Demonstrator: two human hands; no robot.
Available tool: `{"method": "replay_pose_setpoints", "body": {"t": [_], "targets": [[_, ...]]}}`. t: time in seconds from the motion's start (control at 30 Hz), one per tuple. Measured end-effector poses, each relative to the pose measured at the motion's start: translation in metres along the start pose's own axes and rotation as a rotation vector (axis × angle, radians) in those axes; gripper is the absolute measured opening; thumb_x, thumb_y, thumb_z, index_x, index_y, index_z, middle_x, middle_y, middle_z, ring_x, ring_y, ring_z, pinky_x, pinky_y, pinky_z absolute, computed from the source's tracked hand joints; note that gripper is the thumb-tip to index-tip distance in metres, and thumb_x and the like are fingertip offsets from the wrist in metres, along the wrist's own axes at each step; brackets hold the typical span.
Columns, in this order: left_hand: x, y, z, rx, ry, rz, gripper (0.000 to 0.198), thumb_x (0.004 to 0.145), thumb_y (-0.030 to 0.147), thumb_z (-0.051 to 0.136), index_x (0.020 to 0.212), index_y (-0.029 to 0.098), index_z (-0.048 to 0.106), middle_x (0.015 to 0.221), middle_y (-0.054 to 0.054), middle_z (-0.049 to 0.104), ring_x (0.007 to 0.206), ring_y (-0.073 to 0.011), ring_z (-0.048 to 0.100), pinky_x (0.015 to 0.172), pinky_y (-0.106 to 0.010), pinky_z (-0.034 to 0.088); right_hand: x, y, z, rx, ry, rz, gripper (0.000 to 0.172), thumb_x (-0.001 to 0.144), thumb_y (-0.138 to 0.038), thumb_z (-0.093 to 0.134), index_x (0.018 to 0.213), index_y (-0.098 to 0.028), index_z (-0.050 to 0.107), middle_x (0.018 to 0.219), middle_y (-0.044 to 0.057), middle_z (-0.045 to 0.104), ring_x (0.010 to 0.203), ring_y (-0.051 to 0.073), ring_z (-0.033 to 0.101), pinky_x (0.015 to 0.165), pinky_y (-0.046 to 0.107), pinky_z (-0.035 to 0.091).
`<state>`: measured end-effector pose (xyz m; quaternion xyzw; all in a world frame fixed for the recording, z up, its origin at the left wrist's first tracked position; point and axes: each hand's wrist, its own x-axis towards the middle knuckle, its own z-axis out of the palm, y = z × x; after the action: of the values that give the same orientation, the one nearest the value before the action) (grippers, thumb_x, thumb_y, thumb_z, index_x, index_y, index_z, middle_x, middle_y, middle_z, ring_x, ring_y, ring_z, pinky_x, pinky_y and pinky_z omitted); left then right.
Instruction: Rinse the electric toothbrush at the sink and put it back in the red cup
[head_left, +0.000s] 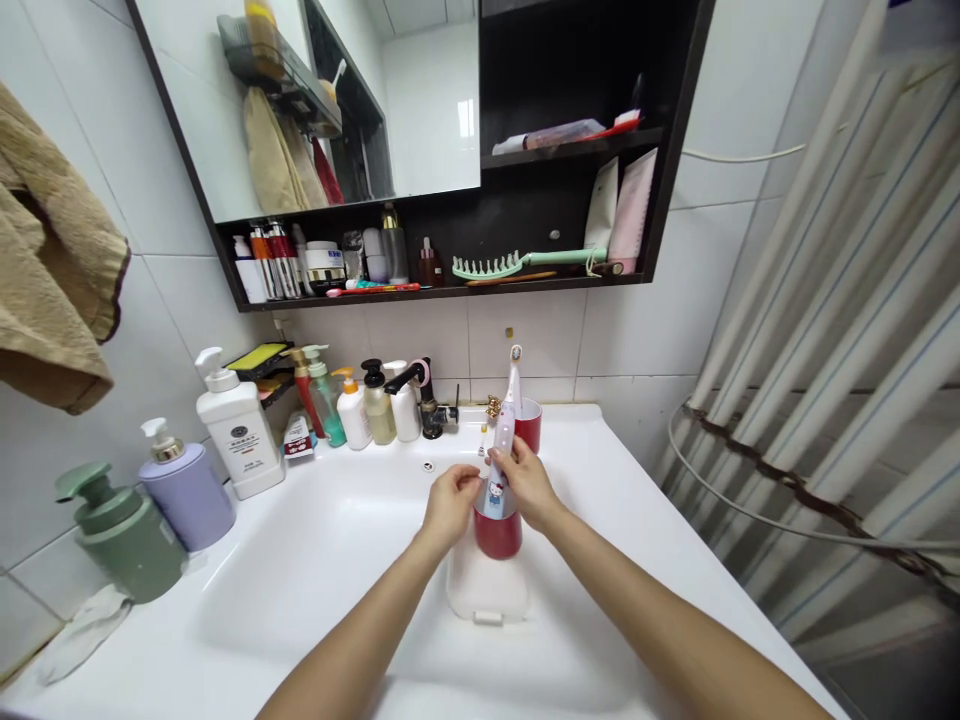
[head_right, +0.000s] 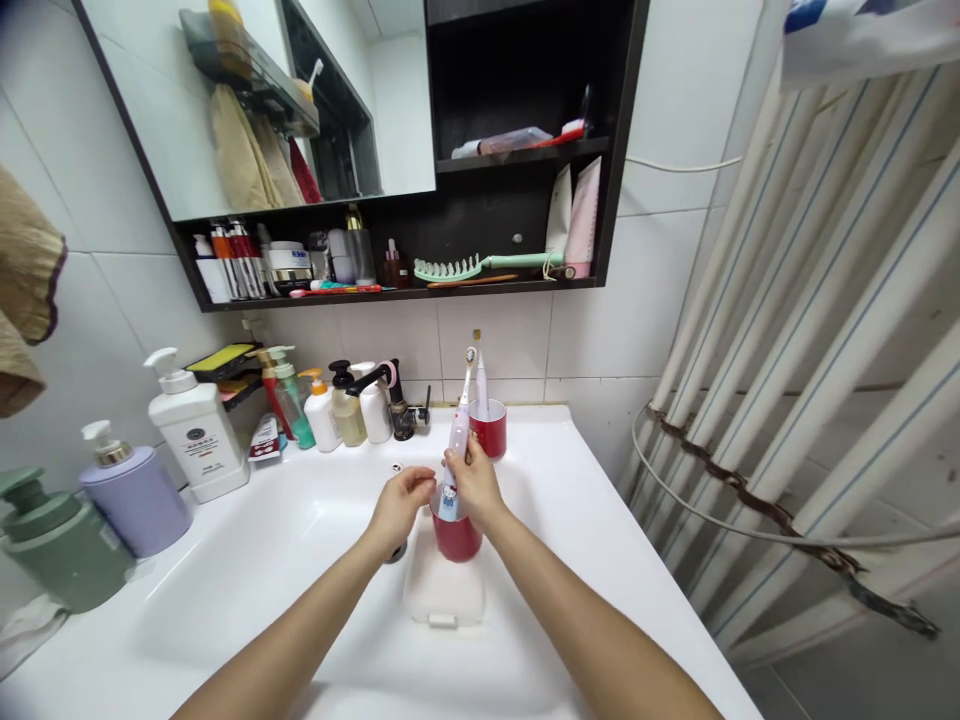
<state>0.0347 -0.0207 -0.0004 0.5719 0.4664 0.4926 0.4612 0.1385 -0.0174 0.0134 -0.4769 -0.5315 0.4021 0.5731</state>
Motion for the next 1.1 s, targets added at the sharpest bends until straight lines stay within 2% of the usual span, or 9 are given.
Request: {"method": "replay_pose_setpoints", "body": {"t": [0.17, 0.33, 0.4, 0.5, 0.67, 0.8, 0.9, 1.0, 1.1], "targets": [[-0.008, -0.023, 0.006, 0.67, -0.137, 0.274, 0.02, 0.059, 0.01, 0.044, 0.076, 0.015, 0.053, 0.079, -0.004, 0.053, 0.077, -0.0142, 0.047, 0.072, -0.027, 0.035, 0.02, 0.03, -0.003, -0.192, 0.063, 0.011, 0.017, 0.065, -0.027, 0.044, 0.078, -0.016, 0.046, 0.066, 0.0, 0.053, 0.065, 0.014, 0.049, 0.058, 0.025, 0.038], [-0.008, -0.03, 0.011, 1.004, -0.31, 0.319, 0.019, 0.06, 0.011, 0.042, 0.074, 0.014, 0.054, 0.082, -0.006, 0.052, 0.083, -0.0173, 0.044, 0.074, -0.028, 0.033, 0.013, 0.051, -0.004, -0.39, 0.017, 0.06, 0.018, 0.072, -0.028, 0.042, 0.073, -0.012, 0.051, 0.07, 0.0, 0.053, 0.064, 0.01, 0.049, 0.059, 0.027, 0.04], [-0.009, -0.031, 0.012, 1.023, -0.329, 0.322, 0.018, 0.061, 0.011, 0.04, 0.072, 0.014, 0.054, 0.081, -0.006, 0.052, 0.082, -0.0169, 0.044, 0.072, -0.027, 0.034, 0.009, 0.053, -0.007, -0.429, -0.017, 0.071, 0.021, 0.075, -0.028, 0.039, 0.077, -0.011, 0.05, 0.073, 0.0, 0.053, 0.063, 0.008, 0.05, 0.058, 0.025, 0.041], [-0.013, -0.027, 0.017, 0.992, -0.361, 0.381, 0.016, 0.061, 0.011, 0.041, 0.072, 0.014, 0.053, 0.081, -0.005, 0.051, 0.081, -0.0166, 0.044, 0.071, -0.027, 0.035, 0.004, 0.051, -0.019, -0.453, -0.031, 0.07, 0.022, 0.073, -0.03, 0.041, 0.07, -0.011, 0.052, 0.062, -0.001, 0.053, 0.055, 0.008, 0.049, 0.052, 0.023, 0.039], [-0.012, 0.0, 0.049, 0.947, -0.441, 0.559, 0.011, 0.062, 0.014, 0.045, 0.069, 0.015, 0.053, 0.079, -0.005, 0.051, 0.079, -0.0162, 0.043, 0.072, -0.027, 0.035, 0.002, 0.028, -0.065, -0.452, 0.027, 0.03, 0.025, 0.069, -0.033, 0.039, 0.067, -0.012, 0.052, 0.054, 0.0, 0.054, 0.048, 0.01, 0.047, 0.045, 0.021, 0.034], [0.012, 0.022, 0.087, 0.919, -0.441, 0.682, 0.012, 0.062, 0.012, 0.044, 0.07, 0.014, 0.053, 0.083, -0.006, 0.051, 0.08, -0.0164, 0.043, 0.072, -0.028, 0.036, 0.022, 0.007, -0.107, -0.483, 0.083, 0.017, 0.026, 0.072, -0.032, 0.036, 0.07, -0.011, 0.052, 0.057, -0.001, 0.054, 0.052, 0.01, 0.048, 0.048, 0.021, 0.036], [0.036, 0.028, 0.112, 0.919, -0.438, 0.717, 0.011, 0.062, 0.012, 0.045, 0.07, 0.014, 0.053, 0.082, -0.005, 0.051, 0.08, -0.0163, 0.044, 0.072, -0.028, 0.036, 0.045, 0.003, -0.131, -0.526, 0.117, 0.051, 0.025, 0.075, -0.031, 0.036, 0.08, -0.011, 0.051, 0.071, 0.001, 0.055, 0.061, 0.01, 0.051, 0.055, 0.024, 0.04], [0.06, 0.026, 0.13, 0.945, -0.445, 0.72, 0.012, 0.063, 0.013, 0.045, 0.071, 0.013, 0.053, 0.084, -0.006, 0.05, 0.082, -0.0164, 0.043, 0.071, -0.027, 0.037, 0.067, 0.007, -0.147, -0.563, 0.137, 0.097, 0.026, 0.075, -0.029, 0.039, 0.094, -0.012, 0.046, 0.091, 0.003, 0.051, 0.076, 0.012, 0.051, 0.065, 0.031, 0.042], [0.081, 0.025, 0.143, 0.973, -0.447, 0.716, 0.013, 0.063, 0.013, 0.044, 0.073, 0.014, 0.053, 0.088, -0.006, 0.05, 0.085, -0.0163, 0.042, 0.07, -0.027, 0.038, 0.086, 0.01, -0.156, -0.586, 0.144, 0.127, 0.027, 0.075, -0.028, 0.039, 0.097, -0.013, 0.044, 0.097, 0.004, 0.049, 0.082, 0.014, 0.049, 0.069, 0.033, 0.041]]}}
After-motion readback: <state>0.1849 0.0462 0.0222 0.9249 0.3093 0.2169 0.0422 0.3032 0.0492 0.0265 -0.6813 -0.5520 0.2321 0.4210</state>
